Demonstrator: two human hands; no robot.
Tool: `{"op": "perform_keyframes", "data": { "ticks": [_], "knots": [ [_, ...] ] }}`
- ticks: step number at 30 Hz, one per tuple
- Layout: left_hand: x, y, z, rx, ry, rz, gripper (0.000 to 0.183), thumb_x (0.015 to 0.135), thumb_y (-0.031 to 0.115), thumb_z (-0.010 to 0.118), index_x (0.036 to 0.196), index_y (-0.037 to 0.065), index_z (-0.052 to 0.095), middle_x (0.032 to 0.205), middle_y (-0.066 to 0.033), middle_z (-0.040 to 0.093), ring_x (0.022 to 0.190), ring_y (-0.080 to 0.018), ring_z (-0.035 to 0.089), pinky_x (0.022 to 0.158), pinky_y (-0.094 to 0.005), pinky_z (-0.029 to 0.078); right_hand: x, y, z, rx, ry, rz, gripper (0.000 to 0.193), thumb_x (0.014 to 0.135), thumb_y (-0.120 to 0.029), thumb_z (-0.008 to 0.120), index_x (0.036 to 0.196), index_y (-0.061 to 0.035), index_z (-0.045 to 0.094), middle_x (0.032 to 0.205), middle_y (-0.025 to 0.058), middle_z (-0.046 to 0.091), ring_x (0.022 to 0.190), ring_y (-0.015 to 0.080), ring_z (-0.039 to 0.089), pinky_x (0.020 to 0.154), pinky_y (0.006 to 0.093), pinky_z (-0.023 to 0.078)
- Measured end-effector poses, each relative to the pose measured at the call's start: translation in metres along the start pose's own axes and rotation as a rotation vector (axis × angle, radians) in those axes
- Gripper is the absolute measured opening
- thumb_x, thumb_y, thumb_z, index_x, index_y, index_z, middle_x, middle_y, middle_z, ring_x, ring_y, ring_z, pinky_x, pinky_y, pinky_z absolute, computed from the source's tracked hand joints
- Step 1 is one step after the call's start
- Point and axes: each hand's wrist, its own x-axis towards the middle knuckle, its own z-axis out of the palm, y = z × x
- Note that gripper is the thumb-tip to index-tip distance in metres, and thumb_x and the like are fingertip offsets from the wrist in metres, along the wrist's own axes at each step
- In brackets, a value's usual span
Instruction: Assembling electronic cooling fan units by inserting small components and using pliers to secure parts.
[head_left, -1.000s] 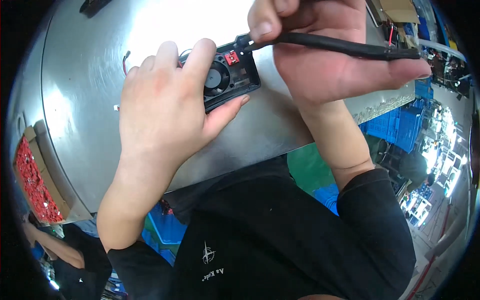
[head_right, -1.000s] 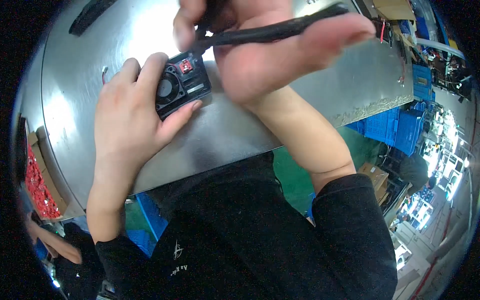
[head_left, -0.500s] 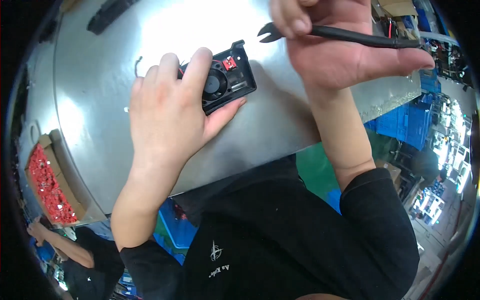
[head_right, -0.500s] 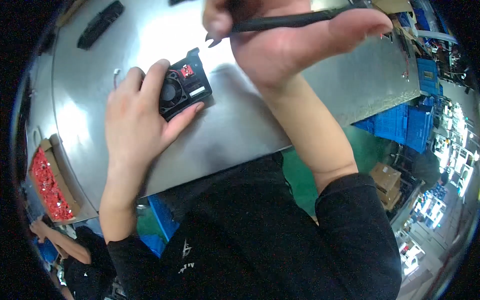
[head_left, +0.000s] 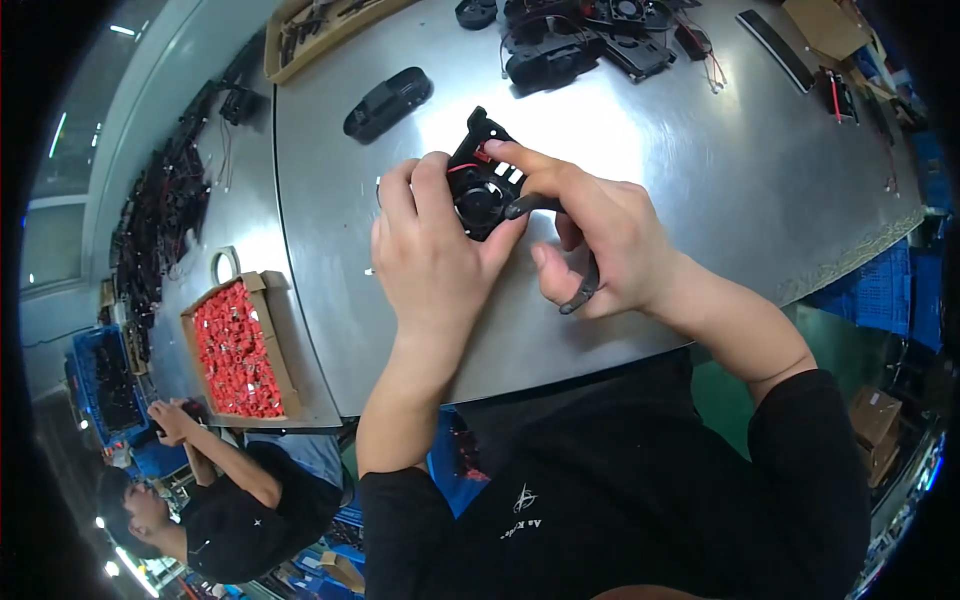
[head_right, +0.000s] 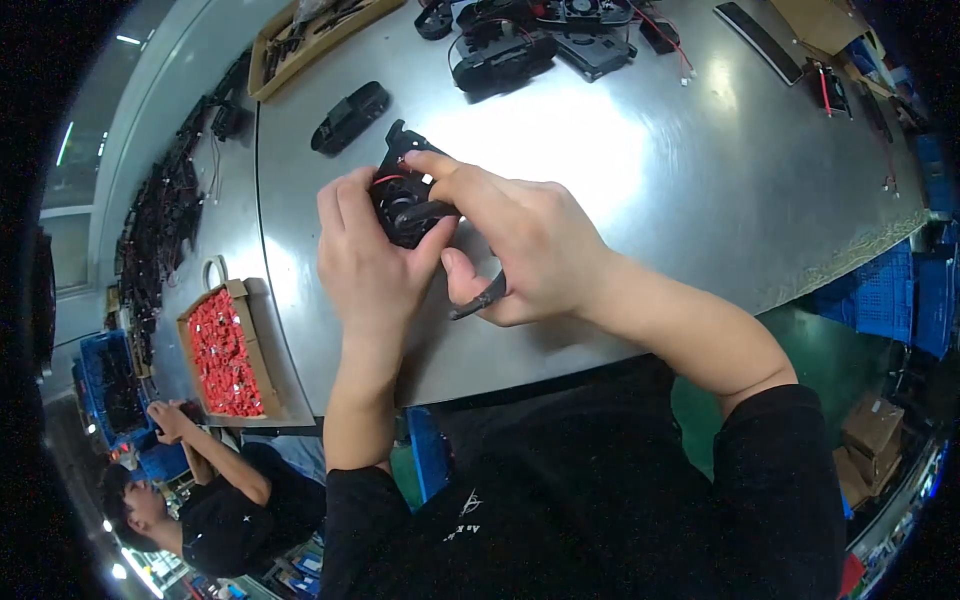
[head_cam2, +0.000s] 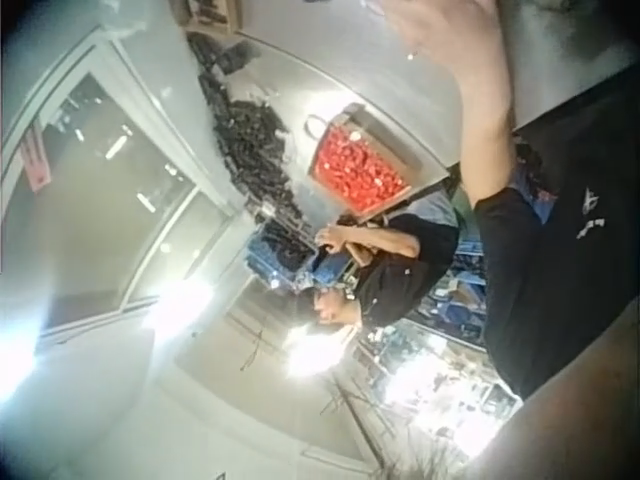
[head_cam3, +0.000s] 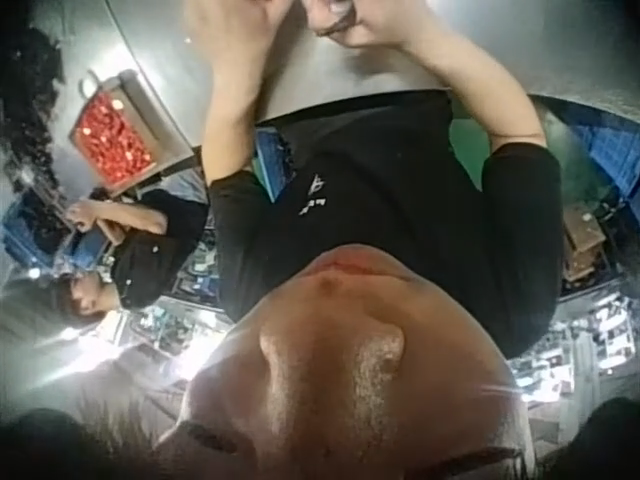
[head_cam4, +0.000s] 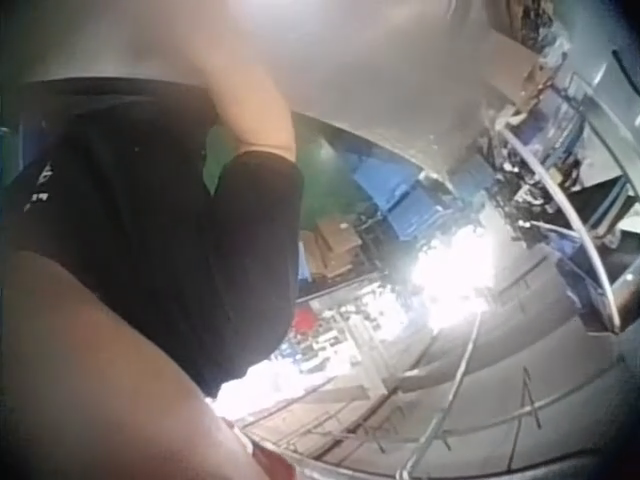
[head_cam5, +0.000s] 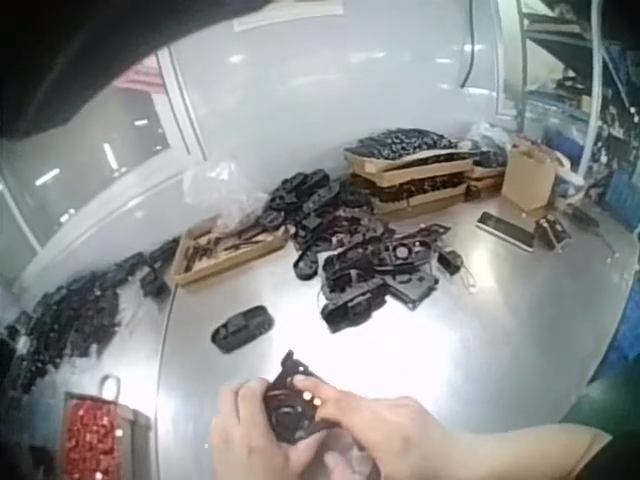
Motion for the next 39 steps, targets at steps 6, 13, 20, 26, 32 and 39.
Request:
{"op": "perform_keyframes", "data": {
  "ticks": [6, 13, 20, 26, 32, 39],
  "knots": [
    [0.002, 0.002, -0.002, 0.037, 0.029, 0.025, 0.073, 0.063, 0.034, 0.091, 0.123, 0.007, 0.058, 0.111, -0.0124, 0.057, 0.094, -0.034, 0.064, 0.077, -0.0435, 0.05, -0.004, -0.009, 0.013, 0.063, 0.019, 0.068, 0.046, 0.075, -0.012, 0.067, 0.118, 0.0019, 0.058, 0.148, 0.0254, 0.056, 0.054, 0.0165, 0.062, 0.053, 0.0281, 0.052],
    [0.001, -0.003, 0.0, 0.092, 0.048, 0.02, 0.075, 0.063, 0.031, 0.09, 0.125, 0.006, 0.056, 0.114, -0.0126, 0.057, 0.093, -0.0336, 0.063, 0.076, -0.0432, 0.049, -0.006, -0.024, 0.017, 0.33, -0.076, 0.303, 0.049, 0.081, -0.014, 0.072, 0.123, 0.0018, 0.053, 0.152, 0.0258, 0.048, 0.067, 0.0257, 0.067, 0.066, 0.0333, 0.057],
    [0.011, -0.011, -0.006, -0.394, -0.022, -0.1, 0.068, 0.081, 0.033, 0.086, 0.128, -0.001, 0.053, 0.115, -0.0168, 0.062, 0.099, -0.0341, 0.066, 0.086, -0.0439, 0.053, -0.004, -0.004, -0.003, 0.503, 0.053, 0.037, 0.037, 0.086, -0.003, 0.058, 0.121, -0.0021, 0.048, 0.151, 0.0296, 0.046, 0.065, 0.0058, 0.049, 0.062, 0.0226, 0.045],
    [-0.005, -0.003, 0.001, -1.797, -0.565, -0.366, 0.091, 0.101, 0.076, 0.032, 0.15, 0.0, 0.043, 0.125, -0.0142, 0.061, 0.101, -0.0206, 0.066, 0.086, -0.0344, 0.055, 0.01, 0.013, -0.013, 0.219, 0.265, -0.021, 0.047, 0.081, -0.002, 0.081, 0.12, -0.0053, 0.056, 0.112, 0.009, 0.058, 0.074, 0.013, 0.052, 0.07, 0.0254, 0.045],
    [-0.014, 0.012, 0.002, -1.642, -0.599, -0.42, 0.089, 0.101, 0.075, 0.034, 0.148, 0.001, 0.044, 0.113, -0.0124, 0.064, 0.095, -0.0193, 0.065, 0.085, -0.033, 0.053, 0.008, 0.009, -0.011, 0.201, 0.2, 0.02, 0.033, 0.083, -0.006, 0.082, 0.109, -0.0044, 0.062, 0.095, 0.0057, 0.066, 0.076, 0.0144, 0.062, 0.067, 0.0266, 0.05],
    [-0.011, -0.003, 0.018, -1.553, -0.645, -0.403, 0.077, 0.104, 0.067, 0.038, 0.144, 0.002, 0.047, 0.108, -0.0099, 0.064, 0.089, -0.0164, 0.062, 0.081, -0.0304, 0.051, 0.012, 0.023, -0.014, 0.067, 0.101, 0.067, 0.026, 0.087, -0.009, 0.078, 0.109, -0.004, 0.066, 0.094, 0.0066, 0.07, 0.078, 0.0175, 0.067, 0.069, 0.0287, 0.051]
  ]
}}
